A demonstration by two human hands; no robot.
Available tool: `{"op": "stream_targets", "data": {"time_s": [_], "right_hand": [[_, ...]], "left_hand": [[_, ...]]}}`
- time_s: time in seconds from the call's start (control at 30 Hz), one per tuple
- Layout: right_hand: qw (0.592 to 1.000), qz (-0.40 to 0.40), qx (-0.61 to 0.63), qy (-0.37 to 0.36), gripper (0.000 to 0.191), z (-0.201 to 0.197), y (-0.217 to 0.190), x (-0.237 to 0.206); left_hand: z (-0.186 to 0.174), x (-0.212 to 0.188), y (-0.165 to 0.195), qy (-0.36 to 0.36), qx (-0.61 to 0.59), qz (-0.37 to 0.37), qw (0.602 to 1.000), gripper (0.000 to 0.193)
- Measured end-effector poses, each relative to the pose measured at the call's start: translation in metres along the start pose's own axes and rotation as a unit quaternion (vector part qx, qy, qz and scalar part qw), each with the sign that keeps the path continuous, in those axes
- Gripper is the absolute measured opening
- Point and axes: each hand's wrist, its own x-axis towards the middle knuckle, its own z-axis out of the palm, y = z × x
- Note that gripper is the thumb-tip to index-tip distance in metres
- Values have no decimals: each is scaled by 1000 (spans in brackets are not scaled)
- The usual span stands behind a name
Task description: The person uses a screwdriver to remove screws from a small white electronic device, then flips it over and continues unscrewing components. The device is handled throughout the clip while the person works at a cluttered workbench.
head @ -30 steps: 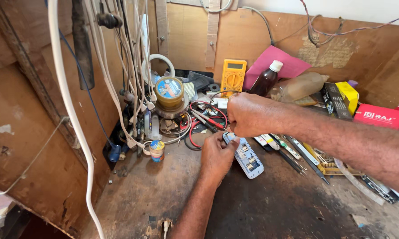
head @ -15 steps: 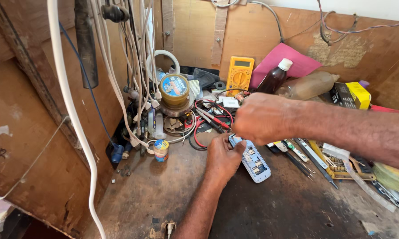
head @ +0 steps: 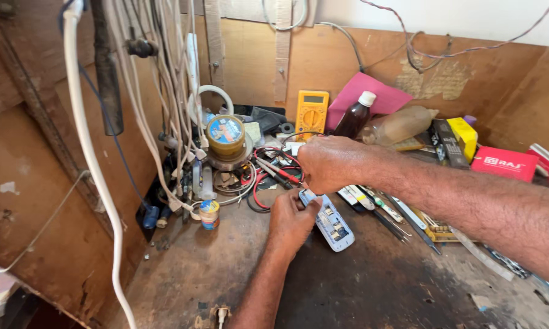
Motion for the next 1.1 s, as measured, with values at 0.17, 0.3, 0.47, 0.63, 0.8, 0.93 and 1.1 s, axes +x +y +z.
{"op": "stream_targets", "data": {"time_s": [0.17, 0.3, 0.47, 0.63, 0.8, 0.93, 1.1], "right_hand": [[999, -32, 6, 20, 11, 1, 2, -2], [993, -94, -36, 61, 8, 0, 5, -9], [937, -260, -230, 39, 13, 1, 0, -13], [931, -277, -233, 50, 14, -1, -3, -17], [964, -183, 114, 153, 23, -1, -4, -19], [919, -141, 217, 299, 34, 13, -8, -34], [807, -11, 393, 441, 42, 50, -27, -48]], "left_hand": [[1, -2, 1, -11, -55, -12, 998, 13], [3, -1, -1, 5, 4, -26, 1000, 14], [0, -2, -4, 2, 38, 19, 999, 14], [-1, 1, -5, -5, 26, 43, 999, 11], [-3, 0, -5, -15, -15, 29, 999, 8], [-2, 1, 1, -18, -30, -16, 999, 9], [-5, 0, 11, -2, 2, -19, 1000, 11]]}}
